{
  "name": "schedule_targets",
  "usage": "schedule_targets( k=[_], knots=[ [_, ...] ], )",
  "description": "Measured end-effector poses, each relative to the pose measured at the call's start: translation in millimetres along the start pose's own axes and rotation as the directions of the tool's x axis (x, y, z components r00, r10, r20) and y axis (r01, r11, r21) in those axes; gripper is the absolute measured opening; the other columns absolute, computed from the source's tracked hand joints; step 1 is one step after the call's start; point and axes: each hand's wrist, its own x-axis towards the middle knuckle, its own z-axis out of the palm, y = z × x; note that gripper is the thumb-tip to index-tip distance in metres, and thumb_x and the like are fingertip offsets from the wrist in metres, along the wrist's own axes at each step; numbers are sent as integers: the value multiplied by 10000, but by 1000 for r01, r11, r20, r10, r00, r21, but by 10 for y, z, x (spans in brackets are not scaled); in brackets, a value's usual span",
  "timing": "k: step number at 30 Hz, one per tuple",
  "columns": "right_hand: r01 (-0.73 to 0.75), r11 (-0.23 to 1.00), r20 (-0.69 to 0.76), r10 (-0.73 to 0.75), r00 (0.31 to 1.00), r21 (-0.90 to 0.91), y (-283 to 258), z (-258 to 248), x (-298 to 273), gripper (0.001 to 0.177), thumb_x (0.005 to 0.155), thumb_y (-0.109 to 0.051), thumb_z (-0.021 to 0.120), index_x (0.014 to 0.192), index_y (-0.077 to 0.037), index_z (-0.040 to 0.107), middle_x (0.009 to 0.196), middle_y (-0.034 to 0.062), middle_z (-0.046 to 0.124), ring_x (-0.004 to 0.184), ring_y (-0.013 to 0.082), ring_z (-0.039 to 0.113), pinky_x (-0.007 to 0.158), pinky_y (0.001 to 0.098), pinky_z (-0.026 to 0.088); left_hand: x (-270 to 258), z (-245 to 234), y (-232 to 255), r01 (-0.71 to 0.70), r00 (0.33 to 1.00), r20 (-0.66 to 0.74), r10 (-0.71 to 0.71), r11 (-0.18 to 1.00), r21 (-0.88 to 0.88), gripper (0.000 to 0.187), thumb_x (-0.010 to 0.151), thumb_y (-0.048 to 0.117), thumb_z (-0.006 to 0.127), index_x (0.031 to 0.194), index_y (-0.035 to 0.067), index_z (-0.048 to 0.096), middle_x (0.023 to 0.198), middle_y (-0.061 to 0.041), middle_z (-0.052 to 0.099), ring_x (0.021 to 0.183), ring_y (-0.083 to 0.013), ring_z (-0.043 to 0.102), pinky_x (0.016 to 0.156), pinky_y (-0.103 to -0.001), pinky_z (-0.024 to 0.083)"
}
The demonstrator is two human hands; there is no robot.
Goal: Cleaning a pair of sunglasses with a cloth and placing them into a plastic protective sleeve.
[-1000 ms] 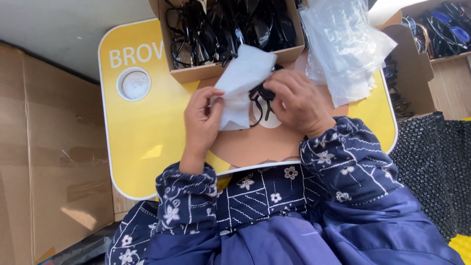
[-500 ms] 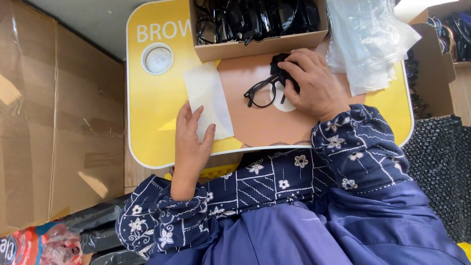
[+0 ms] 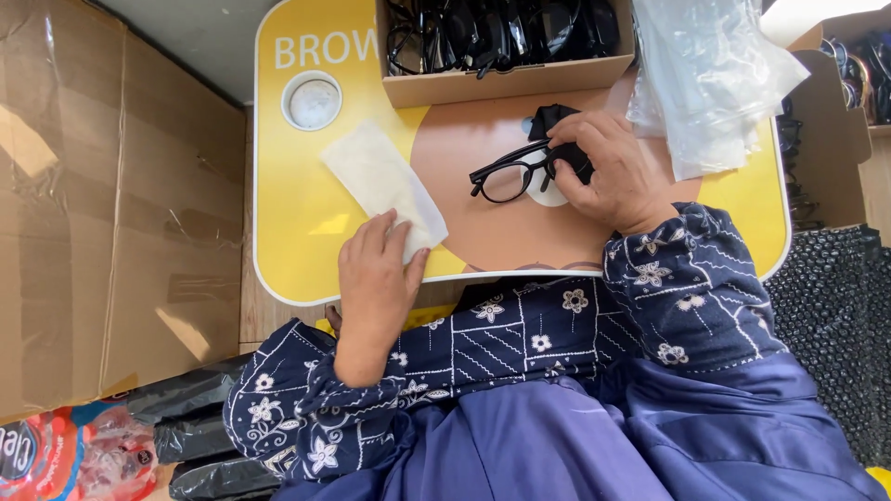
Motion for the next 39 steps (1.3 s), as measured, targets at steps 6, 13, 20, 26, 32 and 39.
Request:
schedule_targets(
  k=[6, 13, 20, 26, 32, 39],
  knots=[
    [-82, 995, -46, 85, 995, 59, -117, 58, 68, 148, 922, -193, 765, 1057, -224, 715, 1142, -59, 702, 952, 207, 710, 828, 328, 555, 165, 25, 130, 30, 996, -84, -26, 999, 36, 283, 951, 365, 747, 1090, 119, 741, 1217, -114, 637, 1206, -298, 608, 988, -469, 481],
    [-216, 836, -10, 255, 967, 505, -525, 127, 81, 97, 954, -68, 739, 1047, -66, 710, 1113, 107, 701, 1017, 266, 711, 904, 349, 547, 222, 87, 66, 39, 999, 18, -40, 999, 36, 165, 956, 337, 735, 987, 174, 738, 1064, -47, 623, 1117, -222, 635, 940, -395, 498],
    [-333, 760, 70, 357, 932, 559, -510, 122, 31, 114, 953, -48, 745, 1059, -39, 705, 1111, 121, 710, 1049, 243, 712, 960, 362, 538, 304, 4, 92, 93, 993, 80, -92, 996, -10, 103, 956, 233, 741, 971, 134, 764, 1008, -61, 641, 1029, -207, 666, 889, -334, 553],
    [-342, 725, 99, 357, 929, 598, -494, 120, 27, 110, 956, -7, 733, 1056, -8, 687, 1111, 152, 689, 1005, 239, 713, 937, 352, 543, 527, -197, 176, 281, 956, 167, -241, 918, -279, 150, 970, 194, 685, 952, 65, 760, 1031, -104, 614, 896, -240, 669, 809, -358, 568],
    [-386, 586, 177, 383, 907, 712, -546, 120, 44, 113, 985, 19, 675, 1092, 37, 644, 1120, 158, 662, 839, 153, 712, 830, 296, 580, 666, -55, 94, 452, 892, 229, -390, 738, -501, 147, 926, 225, 684, 929, 91, 745, 1027, -74, 619, 807, -196, 683, 737, -338, 581],
    [-447, 551, 259, 387, 885, 705, -588, 103, 61, 113, 983, 6, 667, 1088, 43, 644, 1099, 180, 668, 744, 192, 736, 765, 302, 601, 773, -71, 213, 514, 847, 225, -481, 635, -577, 135, 955, 181, 668, 974, 68, 738, 1039, -114, 603, 842, -213, 719, 747, -306, 607]
  ],
)
